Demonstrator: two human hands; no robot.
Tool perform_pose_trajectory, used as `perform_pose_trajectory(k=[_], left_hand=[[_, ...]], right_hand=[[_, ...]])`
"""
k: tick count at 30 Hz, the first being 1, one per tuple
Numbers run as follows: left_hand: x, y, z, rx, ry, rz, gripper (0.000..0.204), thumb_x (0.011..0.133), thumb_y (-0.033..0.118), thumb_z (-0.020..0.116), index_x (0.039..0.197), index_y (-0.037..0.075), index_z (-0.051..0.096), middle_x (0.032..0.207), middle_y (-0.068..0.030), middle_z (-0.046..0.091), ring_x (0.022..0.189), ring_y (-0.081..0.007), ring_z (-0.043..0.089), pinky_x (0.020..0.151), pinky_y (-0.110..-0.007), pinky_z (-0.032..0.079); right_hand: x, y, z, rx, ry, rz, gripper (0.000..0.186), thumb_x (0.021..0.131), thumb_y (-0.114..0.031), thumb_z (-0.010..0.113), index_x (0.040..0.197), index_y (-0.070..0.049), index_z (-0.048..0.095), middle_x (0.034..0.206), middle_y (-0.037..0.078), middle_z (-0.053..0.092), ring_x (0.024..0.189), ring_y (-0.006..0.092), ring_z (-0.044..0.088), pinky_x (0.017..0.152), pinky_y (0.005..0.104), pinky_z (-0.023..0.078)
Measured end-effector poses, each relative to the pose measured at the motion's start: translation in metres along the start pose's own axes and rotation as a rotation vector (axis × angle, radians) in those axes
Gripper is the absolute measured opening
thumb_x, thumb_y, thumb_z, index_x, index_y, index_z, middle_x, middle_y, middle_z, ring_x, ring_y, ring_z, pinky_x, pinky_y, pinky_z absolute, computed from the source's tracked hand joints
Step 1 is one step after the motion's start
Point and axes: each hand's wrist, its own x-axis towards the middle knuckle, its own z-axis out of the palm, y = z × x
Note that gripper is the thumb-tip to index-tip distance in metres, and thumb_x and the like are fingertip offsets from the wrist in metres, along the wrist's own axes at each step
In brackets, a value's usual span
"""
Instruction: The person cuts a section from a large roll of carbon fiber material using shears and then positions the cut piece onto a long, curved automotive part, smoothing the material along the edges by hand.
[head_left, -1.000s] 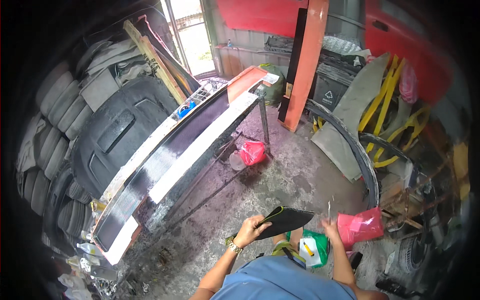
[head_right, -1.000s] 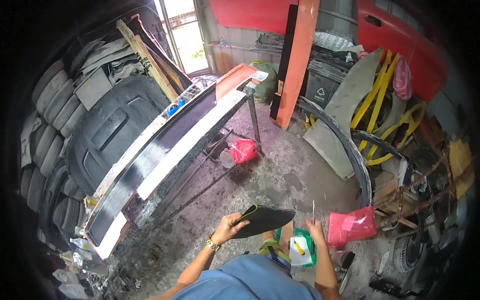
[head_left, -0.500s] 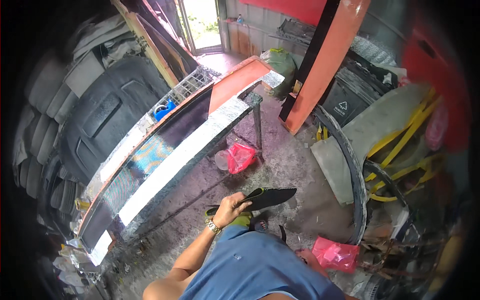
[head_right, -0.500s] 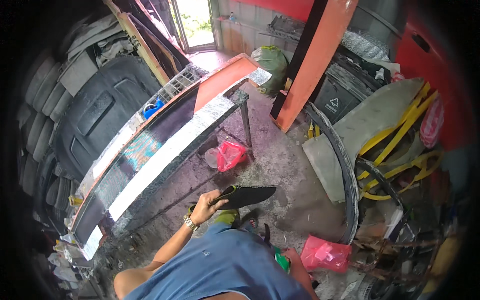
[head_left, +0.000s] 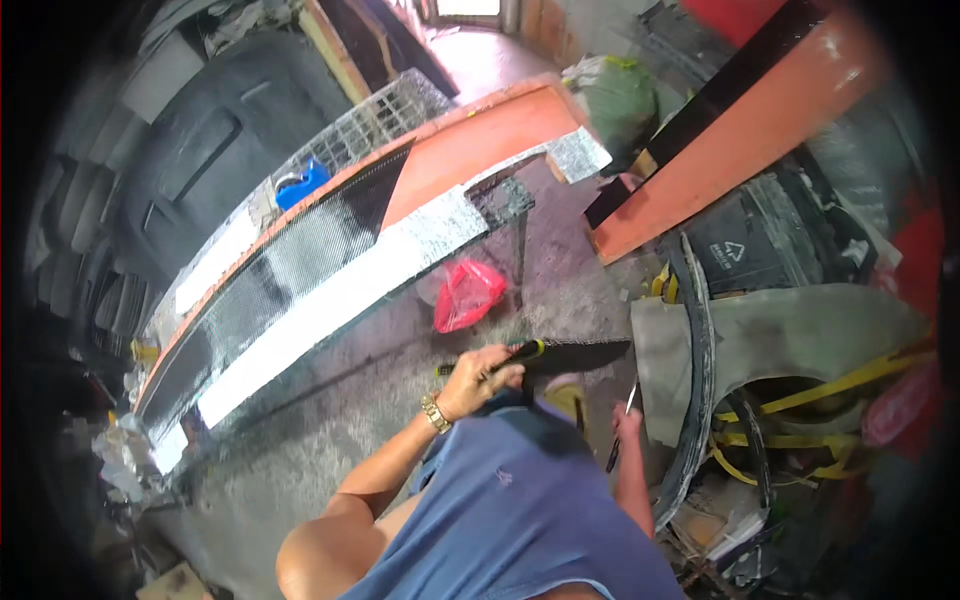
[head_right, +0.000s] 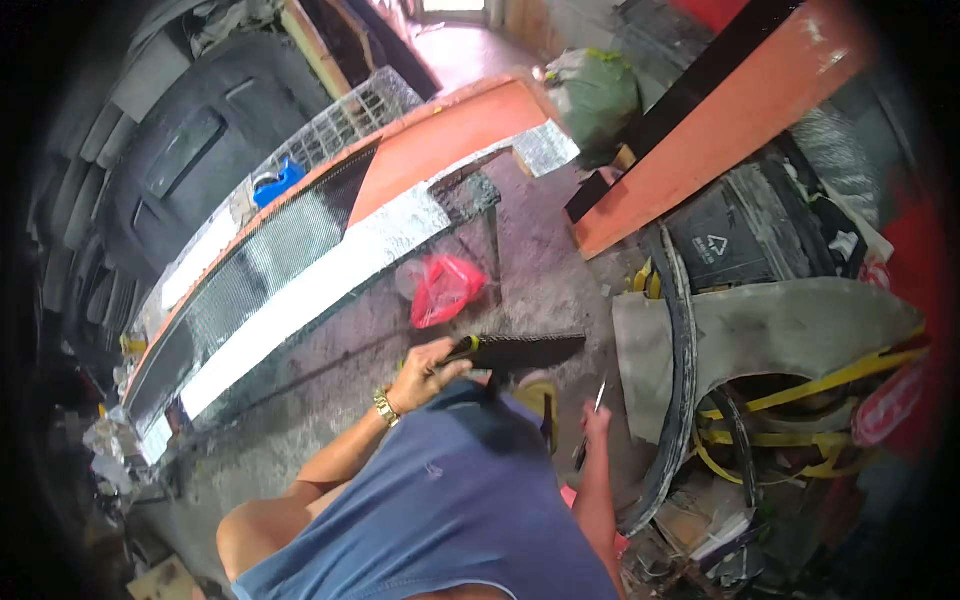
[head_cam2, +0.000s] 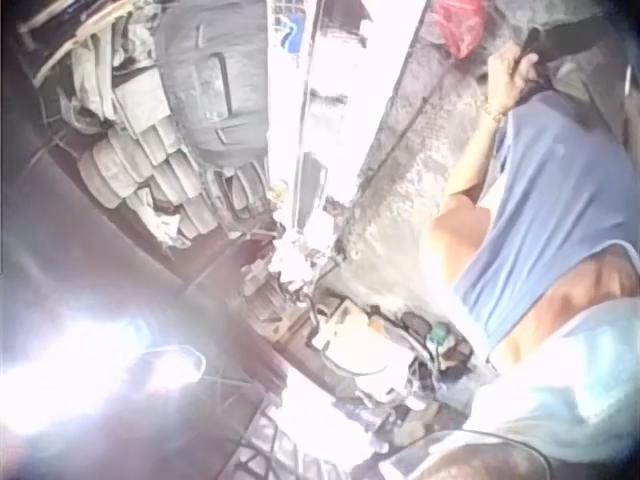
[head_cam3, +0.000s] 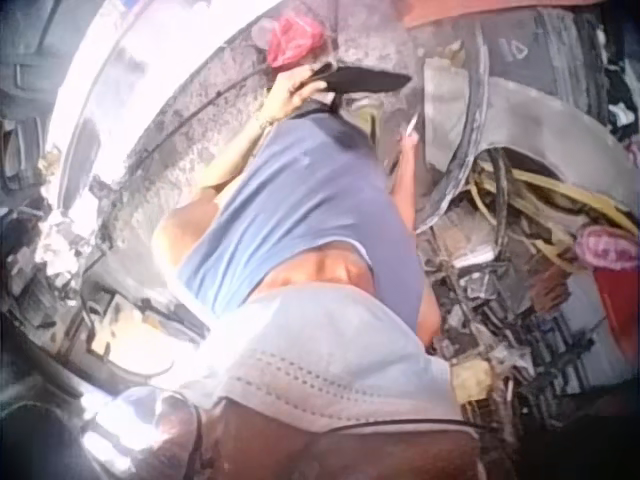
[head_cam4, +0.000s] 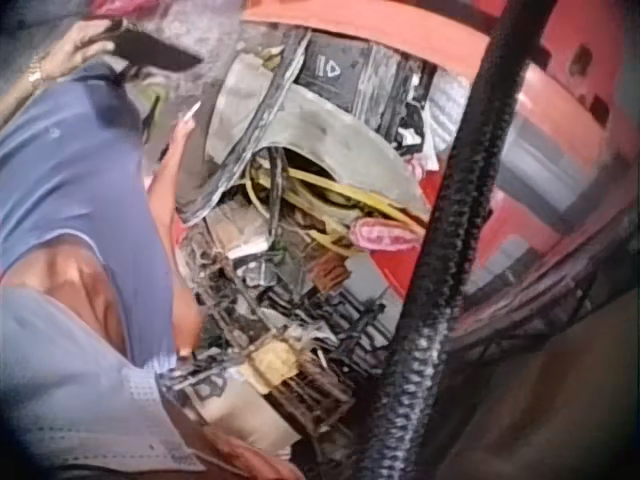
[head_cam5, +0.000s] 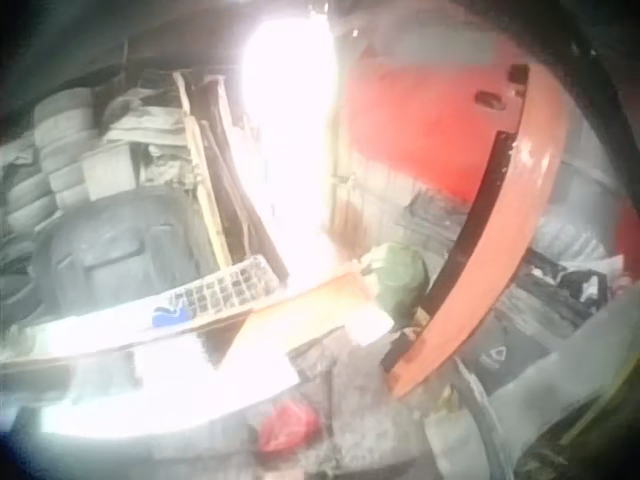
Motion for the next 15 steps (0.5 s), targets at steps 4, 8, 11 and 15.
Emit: perform_pose_trajectory(k=[4,8,11,15], left_hand=[[-0.017,0.012,-0.007,0.092,0.336,-0.192,0.022,0.087,0.011,0.073,0.102,-0.002,0.064,0.086,-0.0159,0.065,0.076,-0.0319,0.065,0.069,-0.037,0.050],[-0.041,0.026,0.011,0.131,0.686,-0.357,0.011,0.081,0.000,0.071,0.092,-0.001,0.070,0.088,-0.0115,0.072,0.077,-0.0187,0.069,0.070,-0.032,0.052],[-0.059,0.050,0.039,0.389,0.996,-0.437,0.014,0.078,-0.002,0.072,0.090,0.003,0.066,0.077,-0.0093,0.066,0.069,-0.0267,0.060,0.065,-0.039,0.044],[-0.084,0.045,0.090,0.409,1.286,-0.476,0.021,0.076,-0.005,0.073,0.092,0.003,0.063,0.075,-0.0103,0.063,0.070,-0.0287,0.058,0.065,-0.041,0.043]], right_hand=[[0.049,-0.158,0.061,0.037,-0.229,-0.375,0.027,0.097,-0.013,0.052,0.118,0.000,0.065,0.073,0.005,0.064,0.057,0.0095,0.055,0.052,0.0246,0.044],[0.064,-0.309,0.172,-0.392,-0.489,-0.944,0.050,0.089,-0.012,0.057,0.138,-0.005,0.052,0.132,0.016,0.058,0.118,0.0314,0.059,0.097,0.0366,0.047],[0.025,-0.386,0.262,-0.585,-0.682,-1.117,0.056,0.088,-0.005,0.050,0.144,-0.008,0.046,0.149,0.011,0.045,0.127,0.0323,0.053,0.103,0.0394,0.046],[0.018,-0.400,0.333,-0.728,-0.774,-1.196,0.058,0.090,-0.010,0.052,0.146,-0.004,0.037,0.154,0.014,0.035,0.103,0.0443,0.063,0.090,0.0508,0.051]])
